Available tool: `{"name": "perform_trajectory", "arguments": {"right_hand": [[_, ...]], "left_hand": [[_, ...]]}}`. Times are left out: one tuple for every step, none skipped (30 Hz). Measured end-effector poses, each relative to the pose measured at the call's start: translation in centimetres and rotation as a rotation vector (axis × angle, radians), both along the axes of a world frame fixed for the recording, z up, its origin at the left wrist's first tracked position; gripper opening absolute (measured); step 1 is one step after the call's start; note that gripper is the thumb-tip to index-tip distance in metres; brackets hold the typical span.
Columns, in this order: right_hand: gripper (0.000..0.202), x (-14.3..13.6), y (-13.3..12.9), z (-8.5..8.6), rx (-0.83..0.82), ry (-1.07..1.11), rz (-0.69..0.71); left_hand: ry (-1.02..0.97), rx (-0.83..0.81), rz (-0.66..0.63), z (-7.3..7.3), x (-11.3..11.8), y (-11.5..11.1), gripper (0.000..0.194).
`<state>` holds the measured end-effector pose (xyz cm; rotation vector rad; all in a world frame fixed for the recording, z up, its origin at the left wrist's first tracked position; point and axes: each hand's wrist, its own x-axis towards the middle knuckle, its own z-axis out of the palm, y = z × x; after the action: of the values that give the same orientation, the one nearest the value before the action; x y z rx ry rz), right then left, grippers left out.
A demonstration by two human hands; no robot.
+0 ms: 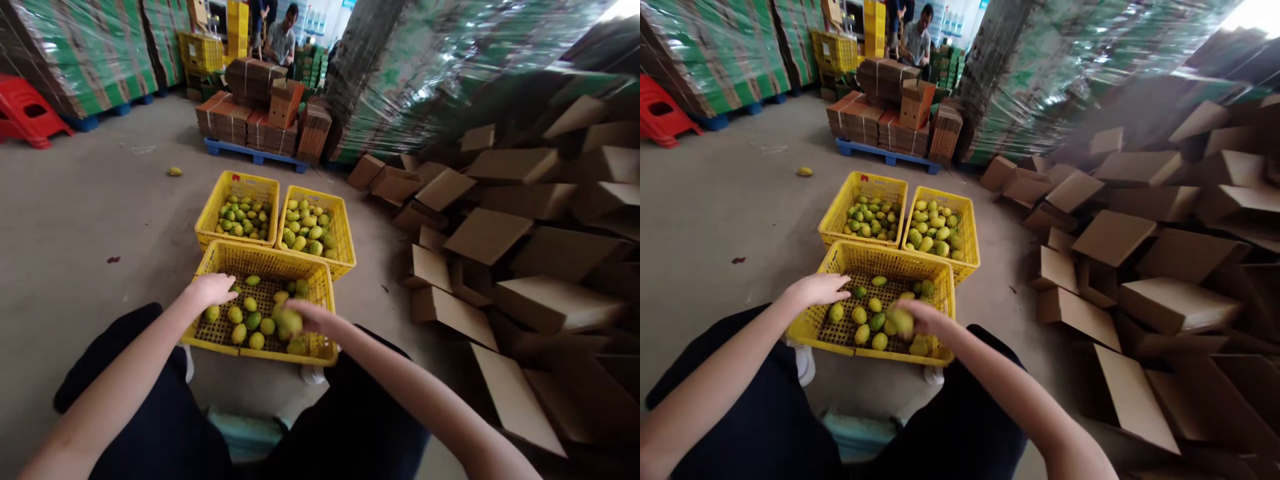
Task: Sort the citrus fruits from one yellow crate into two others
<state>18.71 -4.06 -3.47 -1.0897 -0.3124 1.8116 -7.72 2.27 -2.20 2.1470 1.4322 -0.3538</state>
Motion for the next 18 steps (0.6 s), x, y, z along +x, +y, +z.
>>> {"name": "perform_trajectory", "arguments": {"right_hand": [[0.014, 1.3, 2.2, 1.1, -0.025, -0.031, 0.007], [0.020, 2.8, 4.3, 2.3, -0.039, -0.061, -0.006], [0.025, 4.2, 6.1, 3.5, -0.039, -0.083, -0.041], [0.028, 5.5, 7.7, 4.5, -0.027, -0.100, -0.105], [0.030, 6.7, 8.7, 5.4, 0.006, -0.094, -0.225], [0.031, 7.7, 9.3, 5.9, 0.041, -0.077, -0.300], [0.032, 8.5, 9.4, 6.2, 0.074, -0.060, -0.348], [0.032, 8.9, 9.1, 6.2, 0.097, -0.045, -0.370], [0.033, 9.2, 8.6, 5.9, 0.100, -0.038, -0.363], [0.033, 9.1, 8.0, 5.5, 0.083, -0.039, -0.347], [0.032, 9.0, 7.4, 5.0, 0.047, -0.042, -0.337], [0.031, 8.7, 6.9, 4.6, -0.004, -0.046, -0.340], [0.029, 8.4, 6.5, 4.2, -0.057, -0.048, -0.355], [0.027, 8.1, 6.3, 4.0, -0.100, -0.048, -0.379], [0.025, 8.0, 6.1, 3.9, -0.119, -0.045, -0.403], [0.024, 8.0, 6.0, 3.8, -0.116, -0.042, -0.418], [0.022, 8.1, 6.0, 3.9, -0.094, -0.041, -0.422], [0.021, 8.3, 5.9, 3.9, -0.067, -0.041, -0.416]], "left_hand": [[-0.001, -0.003, -0.001, 0.1, 0.0, 0.0, 0.051], [-0.010, -0.004, 0.000, 0.1, -0.1, 0.0, 0.052], [-0.025, -0.003, 0.003, 0.1, -0.1, -0.1, 0.052], [-0.042, -0.003, 0.010, 0.0, -0.2, -0.1, 0.053], [-0.054, -0.004, 0.018, -0.2, -0.3, -0.1, 0.053], [-0.061, -0.004, 0.027, -0.5, -0.4, -0.2, 0.053], [-0.066, -0.002, 0.038, -0.7, -0.5, -0.3, 0.052], [-0.070, 0.000, 0.051, -1.0, -0.5, -0.3, 0.052], [-0.078, 0.001, 0.064, -1.2, -0.6, -0.4, 0.050], [-0.100, 0.003, 0.074, -1.4, -0.6, -0.4, 0.048], [-0.141, 0.001, 0.078, -1.4, -0.7, -0.3, 0.045], [-0.207, -0.001, 0.076, -1.4, -0.8, 0.0, 0.041], [-0.290, -0.004, 0.067, -1.3, -0.9, 0.4, 0.038], [-0.379, -0.006, 0.059, -1.3, -1.0, 0.9, 0.035], [-0.468, -0.006, 0.058, -1.4, -1.3, 1.5, 0.033], [-0.531, -0.006, 0.065, -1.7, -1.6, 2.0, 0.032], [-0.552, -0.013, 0.080, -2.2, -1.9, 2.5, 0.030], [-0.530, -0.031, 0.094, -3.1, -2.3, 2.7, 0.028]]}}
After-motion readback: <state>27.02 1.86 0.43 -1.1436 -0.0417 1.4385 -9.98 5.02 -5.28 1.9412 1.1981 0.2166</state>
